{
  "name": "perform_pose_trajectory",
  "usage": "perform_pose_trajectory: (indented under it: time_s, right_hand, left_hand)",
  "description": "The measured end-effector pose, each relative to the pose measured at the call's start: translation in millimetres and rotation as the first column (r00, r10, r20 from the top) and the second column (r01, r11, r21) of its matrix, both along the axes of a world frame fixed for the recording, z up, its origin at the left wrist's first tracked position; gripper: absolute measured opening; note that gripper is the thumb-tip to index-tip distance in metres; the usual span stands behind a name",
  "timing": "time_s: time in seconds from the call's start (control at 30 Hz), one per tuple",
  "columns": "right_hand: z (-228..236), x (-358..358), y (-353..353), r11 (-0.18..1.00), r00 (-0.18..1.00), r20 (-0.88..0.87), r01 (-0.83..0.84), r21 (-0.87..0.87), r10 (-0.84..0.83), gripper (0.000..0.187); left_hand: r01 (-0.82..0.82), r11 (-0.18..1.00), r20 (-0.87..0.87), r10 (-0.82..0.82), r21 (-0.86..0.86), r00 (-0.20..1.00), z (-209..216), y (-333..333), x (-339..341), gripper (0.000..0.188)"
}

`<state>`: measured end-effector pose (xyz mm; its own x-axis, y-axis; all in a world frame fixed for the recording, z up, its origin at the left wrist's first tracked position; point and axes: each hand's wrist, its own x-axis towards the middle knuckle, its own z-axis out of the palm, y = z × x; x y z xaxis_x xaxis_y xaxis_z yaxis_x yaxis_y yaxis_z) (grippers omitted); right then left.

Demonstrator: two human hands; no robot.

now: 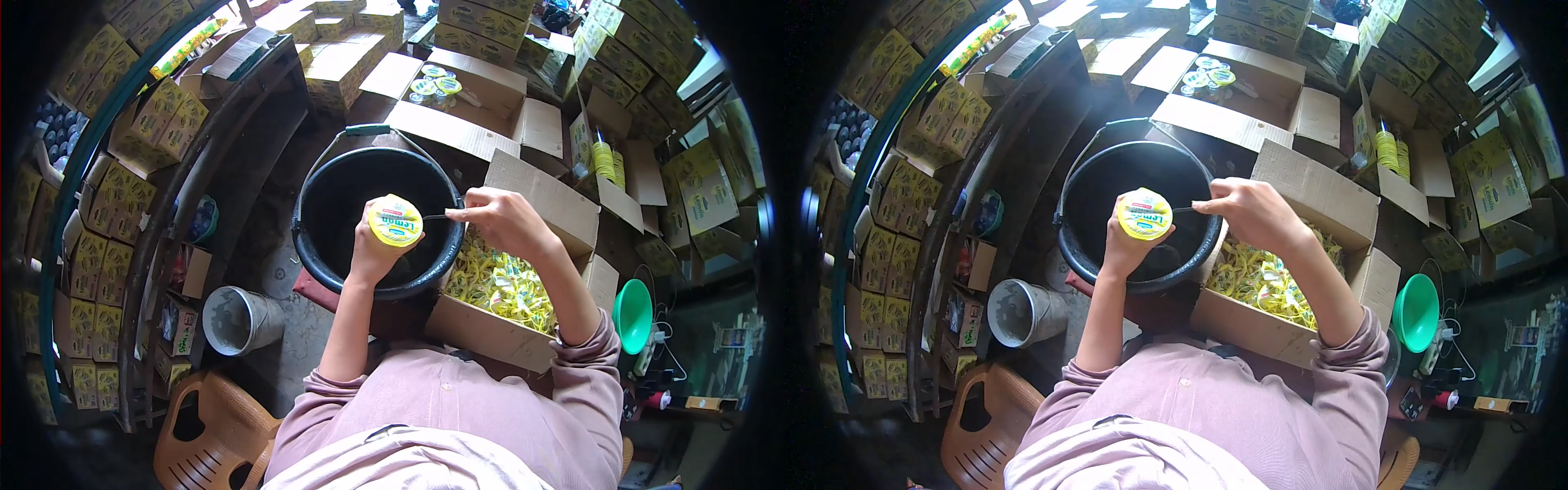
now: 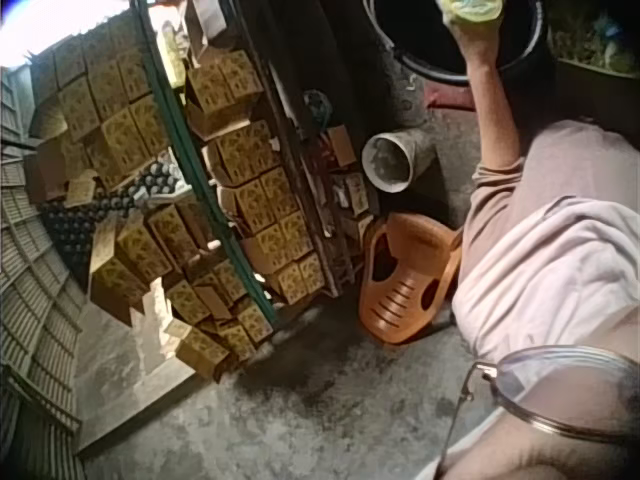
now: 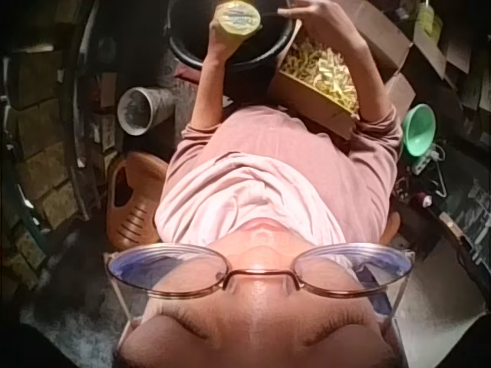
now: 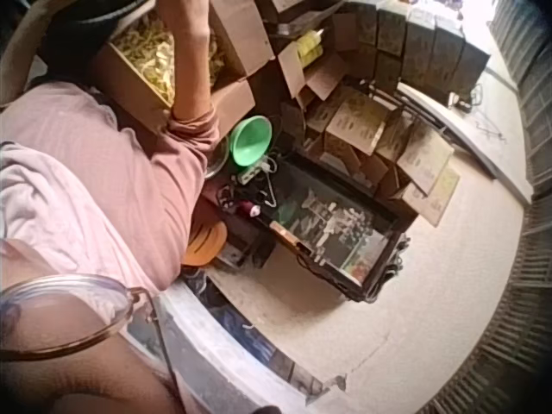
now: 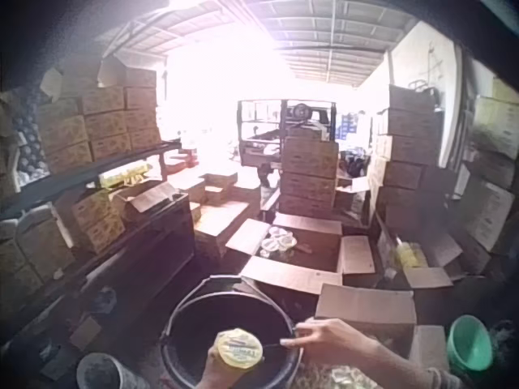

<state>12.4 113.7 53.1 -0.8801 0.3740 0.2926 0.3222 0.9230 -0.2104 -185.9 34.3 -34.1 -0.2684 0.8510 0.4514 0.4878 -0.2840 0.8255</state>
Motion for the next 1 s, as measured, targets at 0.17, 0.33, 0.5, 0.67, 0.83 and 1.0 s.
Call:
perform_pose_trajectory:
  time_s: [0.17,0.33,0.5,0.67,0.83,1.0]
  right_hand:
    - [7.0,8.5,0.4,0.984,0.986,-0.078,0.136,-0.115,-0.145,0.031]
    - [3.9,-8.7,-17.4,0.917,0.896,-0.268,0.277,-0.288,-0.355,0.028]
    - [-13.2,-38.5,-46.4,0.851,0.845,-0.351,0.205,-0.484,-0.404,0.028]
    - [-17.1,-55.5,-52.8,0.852,0.856,-0.313,0.241,-0.465,-0.412,0.027]
    - [-18.9,-62.2,-51.2,0.863,0.87,-0.3,0.235,-0.447,-0.392,0.026]
    - [-21.8,-65.8,-50.1,0.874,0.882,-0.284,0.236,-0.424,-0.376,0.024]
  left_hand:
    - [0.053,0.998,0.084,-0.05,-0.045,0.995,-1.5,-2.9,-0.4,0.066]
    - [0.046,0.999,0.162,-0.046,0.003,0.986,-8.9,-1.5,1.5,0.068]
    - [-0.055,0.998,0.238,0.046,0.033,0.97,-6.4,2.0,1.5,0.068]
    - [-0.101,0.995,0.173,0.097,0.013,0.98,-3.4,0.6,1.6,0.069]
    - [-0.098,0.995,0.168,0.096,0.002,0.981,0.4,0.1,1.8,0.07]
    - [-0.099,0.995,0.156,0.098,-0.002,0.983,-1.7,-0.2,1.2,0.07]
